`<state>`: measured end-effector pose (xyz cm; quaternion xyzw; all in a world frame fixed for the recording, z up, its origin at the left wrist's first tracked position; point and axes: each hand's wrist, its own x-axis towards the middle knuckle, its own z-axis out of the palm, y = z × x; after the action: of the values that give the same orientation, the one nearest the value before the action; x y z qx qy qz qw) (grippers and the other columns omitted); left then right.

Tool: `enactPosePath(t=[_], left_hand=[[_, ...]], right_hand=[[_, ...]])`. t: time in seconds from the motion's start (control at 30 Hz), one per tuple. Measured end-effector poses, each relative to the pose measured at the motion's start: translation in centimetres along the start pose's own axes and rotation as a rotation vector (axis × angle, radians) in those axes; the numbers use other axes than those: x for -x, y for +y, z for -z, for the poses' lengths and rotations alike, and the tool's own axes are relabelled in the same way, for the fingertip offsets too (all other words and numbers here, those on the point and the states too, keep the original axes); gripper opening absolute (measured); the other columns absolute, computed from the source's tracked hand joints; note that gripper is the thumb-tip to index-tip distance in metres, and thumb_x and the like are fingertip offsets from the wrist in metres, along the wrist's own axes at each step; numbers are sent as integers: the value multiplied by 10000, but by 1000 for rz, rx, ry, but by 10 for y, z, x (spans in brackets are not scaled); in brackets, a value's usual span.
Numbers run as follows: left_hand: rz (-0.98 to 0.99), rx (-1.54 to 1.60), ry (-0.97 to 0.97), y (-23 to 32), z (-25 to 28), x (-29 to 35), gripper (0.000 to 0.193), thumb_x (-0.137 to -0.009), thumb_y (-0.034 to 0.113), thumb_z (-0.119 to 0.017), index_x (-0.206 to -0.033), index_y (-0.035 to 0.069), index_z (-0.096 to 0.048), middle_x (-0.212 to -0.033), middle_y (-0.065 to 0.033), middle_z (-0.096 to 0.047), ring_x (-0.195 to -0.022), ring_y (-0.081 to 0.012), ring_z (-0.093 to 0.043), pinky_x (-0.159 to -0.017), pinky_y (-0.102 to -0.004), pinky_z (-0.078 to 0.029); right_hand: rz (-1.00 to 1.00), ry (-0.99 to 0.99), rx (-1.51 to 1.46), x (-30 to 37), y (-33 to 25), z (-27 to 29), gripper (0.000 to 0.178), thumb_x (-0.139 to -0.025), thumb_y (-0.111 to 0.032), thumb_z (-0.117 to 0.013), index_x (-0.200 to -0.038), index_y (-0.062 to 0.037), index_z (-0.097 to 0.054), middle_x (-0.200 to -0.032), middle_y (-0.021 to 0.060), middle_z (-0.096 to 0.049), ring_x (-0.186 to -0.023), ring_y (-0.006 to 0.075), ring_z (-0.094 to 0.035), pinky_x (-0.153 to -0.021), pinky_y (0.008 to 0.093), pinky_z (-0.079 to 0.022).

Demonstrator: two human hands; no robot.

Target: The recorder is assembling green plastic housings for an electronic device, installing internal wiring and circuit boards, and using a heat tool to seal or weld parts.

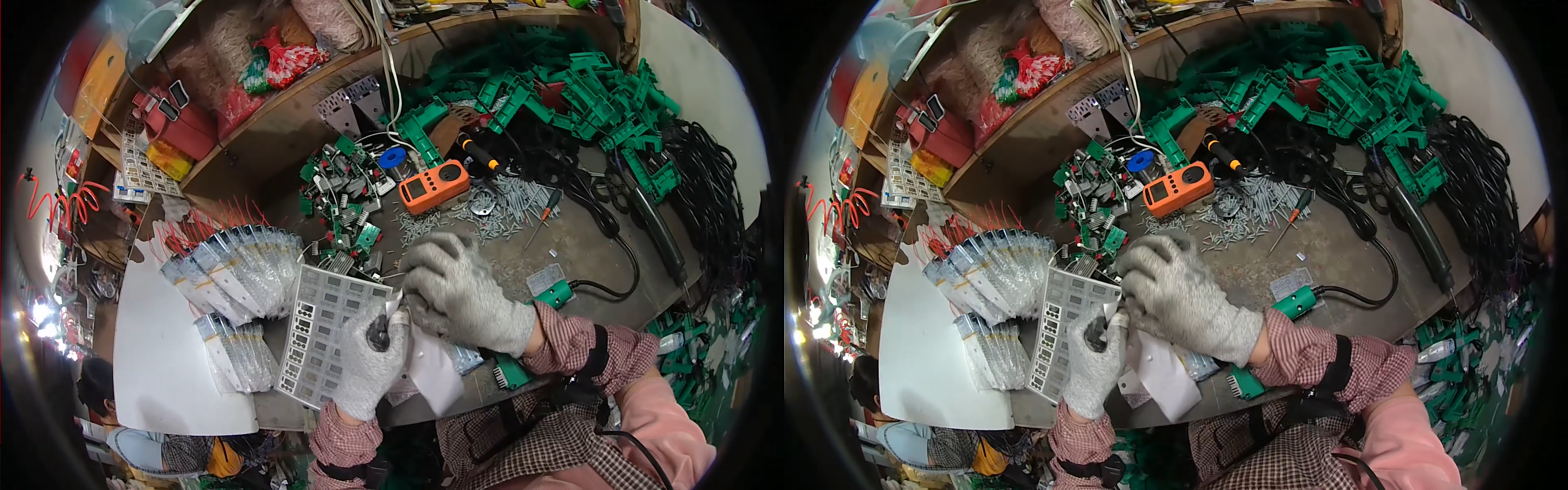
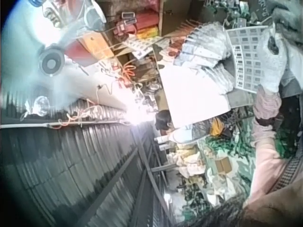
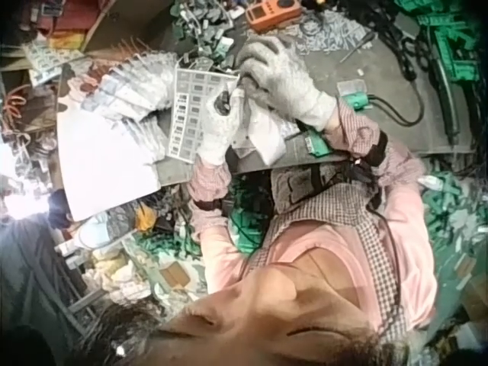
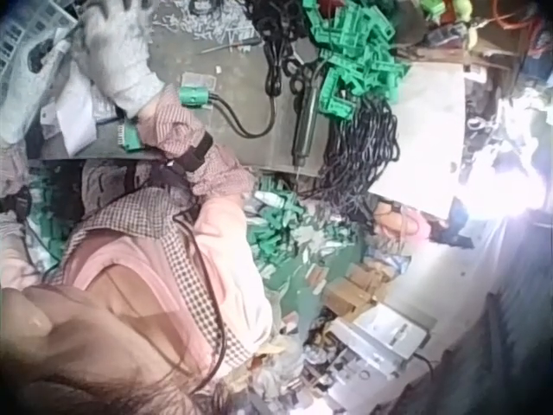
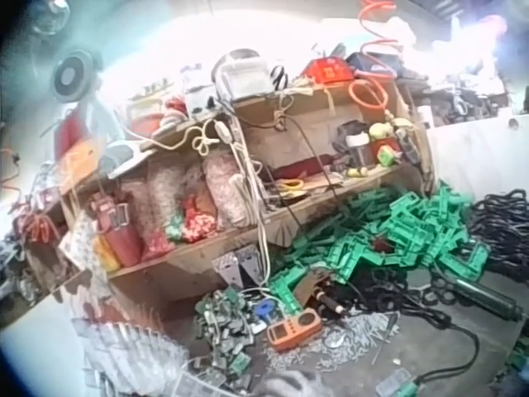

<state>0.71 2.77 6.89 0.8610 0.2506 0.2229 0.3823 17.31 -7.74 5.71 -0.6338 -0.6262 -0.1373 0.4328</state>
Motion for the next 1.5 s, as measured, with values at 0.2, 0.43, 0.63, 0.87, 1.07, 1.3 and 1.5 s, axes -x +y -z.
enactPosePath(t=[0.2, 0.43, 0.63, 0.87, 1.07, 1.3, 1.5], left_hand=[[267, 384, 31, -16, 4, -44, 262, -1017, 152, -616, -1161, -44, -714, -998, -44, -746, -905, -96, -670, -777, -275, -537], [89, 239, -30, -2, -5, -32, 247, -1011, 127, -639, -1191, -18, -725, -956, -51, -738, -871, -83, -650, -771, -254, -513], [-162, -78, -13, -20, -6, -31, 232, -978, 98, -653, -1163, -19, -732, -881, -121, -730, -790, -163, -678, -715, -318, -521], [-359, -274, 4, -20, -7, -31, 231, -960, 71, -663, -1164, -6, -738, -920, -162, -728, -842, -232, -701, -741, -360, -536], [54, -134, 162, -24, -9, -63, 366, -950, 195, -680, -1266, 12, -674, -1152, -216, -692, -1085, -394, -672, -917, -461, -541], [-502, -438, -187, -19, 1, -2, 702, -885, 341, -748, -1483, 70, -501, -1445, -244, -494, -1355, -432, -468, -1133, -556, -377], [-354, -473, -350, -37, -62, 60, 830, -764, 344, -852, -1480, 88, -518, -1421, -203, -536, -1260, -433, -517, -1048, -549, -422]], right_hand=[[-220, 21, -194, -4, 22, -11, 191, -809, -114, -737, -971, -60, -652, -1200, 87, -605, -1220, 325, -530, -1054, 507, -420], [1, 68, 118, 2, 16, -1, 309, -833, -236, -752, -1115, -130, -685, -1281, 46, -600, -1326, 274, -499, -1123, 524, -332], [50, 38, 153, 2, 11, 0, 266, -786, -217, -749, -1018, -100, -694, -1240, 40, -608, -1304, 261, -513, -1145, 526, -346], [18, 44, 50, 2, 12, 2, 184, -803, -185, -748, -946, -87, -688, -1187, 49, -614, -1269, 274, -522, -1116, 521, -375], [-368, 80, -320, 9, 31, -15, 156, -834, -161, -732, -921, -41, -685, -1112, 93, -614, -1155, 333, -561, -993, 488, -459], [-233, -42, 106, 108, 13, 76, 216, -729, -152, -797, -908, -136, -677, -1229, 60, -618, -1273, 337, -521, -1081, 541, -404], [-612, -92, -303, 182, -18, 73, 287, -799, -187, -719, -1083, -155, -720, -1344, 59, -608, -1314, 297, -523, -1150, 520, -392]])
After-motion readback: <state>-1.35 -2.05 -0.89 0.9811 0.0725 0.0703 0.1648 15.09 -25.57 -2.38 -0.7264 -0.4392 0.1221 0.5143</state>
